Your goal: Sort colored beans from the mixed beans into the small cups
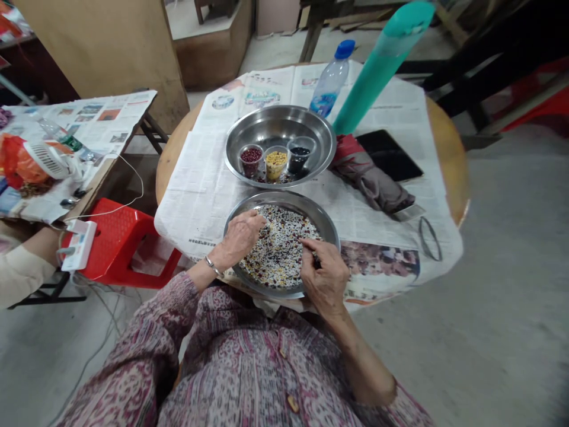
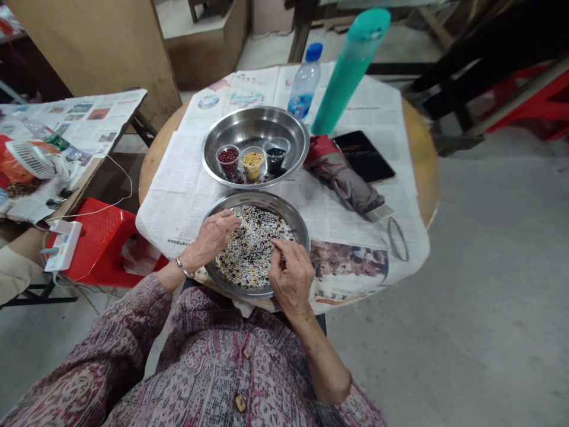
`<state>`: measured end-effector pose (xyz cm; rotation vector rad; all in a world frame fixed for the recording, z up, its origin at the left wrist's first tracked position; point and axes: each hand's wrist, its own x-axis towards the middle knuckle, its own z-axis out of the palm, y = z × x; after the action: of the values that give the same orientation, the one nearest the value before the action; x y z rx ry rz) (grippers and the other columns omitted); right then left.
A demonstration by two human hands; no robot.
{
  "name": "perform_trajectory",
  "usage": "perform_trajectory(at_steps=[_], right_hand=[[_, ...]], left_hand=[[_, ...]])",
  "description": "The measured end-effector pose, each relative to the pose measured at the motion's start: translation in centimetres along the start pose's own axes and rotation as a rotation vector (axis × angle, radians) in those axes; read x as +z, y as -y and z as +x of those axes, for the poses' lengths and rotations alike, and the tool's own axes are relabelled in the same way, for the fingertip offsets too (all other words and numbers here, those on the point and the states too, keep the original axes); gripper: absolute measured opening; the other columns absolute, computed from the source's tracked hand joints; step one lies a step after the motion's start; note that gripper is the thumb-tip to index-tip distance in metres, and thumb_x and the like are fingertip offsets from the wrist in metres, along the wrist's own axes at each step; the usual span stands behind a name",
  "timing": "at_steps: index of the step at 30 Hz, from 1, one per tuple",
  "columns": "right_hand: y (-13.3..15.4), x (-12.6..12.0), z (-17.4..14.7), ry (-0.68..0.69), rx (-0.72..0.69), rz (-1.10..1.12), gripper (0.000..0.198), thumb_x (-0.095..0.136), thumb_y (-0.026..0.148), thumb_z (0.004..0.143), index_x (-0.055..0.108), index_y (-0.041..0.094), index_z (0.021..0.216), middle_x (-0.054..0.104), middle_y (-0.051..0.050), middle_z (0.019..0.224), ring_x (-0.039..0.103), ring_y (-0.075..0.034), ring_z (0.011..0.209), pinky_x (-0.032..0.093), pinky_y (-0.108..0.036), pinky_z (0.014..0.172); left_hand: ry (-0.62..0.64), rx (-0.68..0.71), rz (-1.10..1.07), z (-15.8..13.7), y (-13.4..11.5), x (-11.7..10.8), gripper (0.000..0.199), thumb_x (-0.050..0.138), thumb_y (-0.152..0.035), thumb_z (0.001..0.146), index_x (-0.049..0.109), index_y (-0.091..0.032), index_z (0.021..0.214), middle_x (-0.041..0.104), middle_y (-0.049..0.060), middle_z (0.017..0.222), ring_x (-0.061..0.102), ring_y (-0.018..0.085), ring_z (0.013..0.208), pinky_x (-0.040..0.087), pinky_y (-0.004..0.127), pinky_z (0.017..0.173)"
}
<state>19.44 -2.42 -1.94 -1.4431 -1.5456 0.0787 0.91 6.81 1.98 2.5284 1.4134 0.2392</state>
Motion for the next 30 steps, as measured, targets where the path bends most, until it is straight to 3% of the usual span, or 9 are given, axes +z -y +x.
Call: perform_trajectory(at_steps=[4,13,22,30], right_hand=[[0.0,0.0,0.0,-0.001,-0.008,0.001,0.021,0.051,0.015,0.094,0.071,0.019,0.101,0.075,-0.008,0.095,0.069,-0.021,0.090,0.056,-0.037,0.084],[-0.1,0.0,0.0,0.007,-0.002,0.030,0.022,0.050,0.015,0.093,0.070,0.020,0.102,0.075,-0.008,0.096,0.069,-0.020,0.091,0.055,-0.037,0.086],[-0.1,0.0,0.0,0.000,-0.023,0.022,0.021,0.051,0.014,0.093,0.069,0.020,0.102,0.074,-0.007,0.094,0.069,-0.020,0.089,0.055,-0.036,0.085],[0.0,-0.1,0.0,0.013,-0.038,0.012,0.019,0.052,0.012,0.093,0.069,0.017,0.101,0.074,-0.008,0.094,0.069,-0.020,0.089,0.055,-0.036,0.085]], left_hand=[[0.032,-0.003,0.054,1.6,-1.1,-0.6,0.030,0.044,-0.006,0.094,0.066,-0.020,0.109,0.069,0.004,0.105,0.065,0.016,0.096,0.050,0.026,0.081],[0.158,0.001,0.181,2.7,-2.0,-1.3,0.026,0.047,-0.005,0.090,0.064,-0.016,0.105,0.068,0.009,0.109,0.064,0.021,0.099,0.049,0.030,0.082],[0.091,0.002,0.118,2.8,-1.1,-0.3,0.023,0.048,-0.006,0.091,0.064,-0.016,0.104,0.068,0.008,0.106,0.065,0.020,0.090,0.050,0.030,0.077],[-0.047,0.056,-0.200,0.6,-0.1,-0.1,0.016,0.046,-0.011,0.097,0.062,-0.016,0.095,0.070,0.004,0.087,0.064,0.015,0.083,0.050,0.028,0.081]])
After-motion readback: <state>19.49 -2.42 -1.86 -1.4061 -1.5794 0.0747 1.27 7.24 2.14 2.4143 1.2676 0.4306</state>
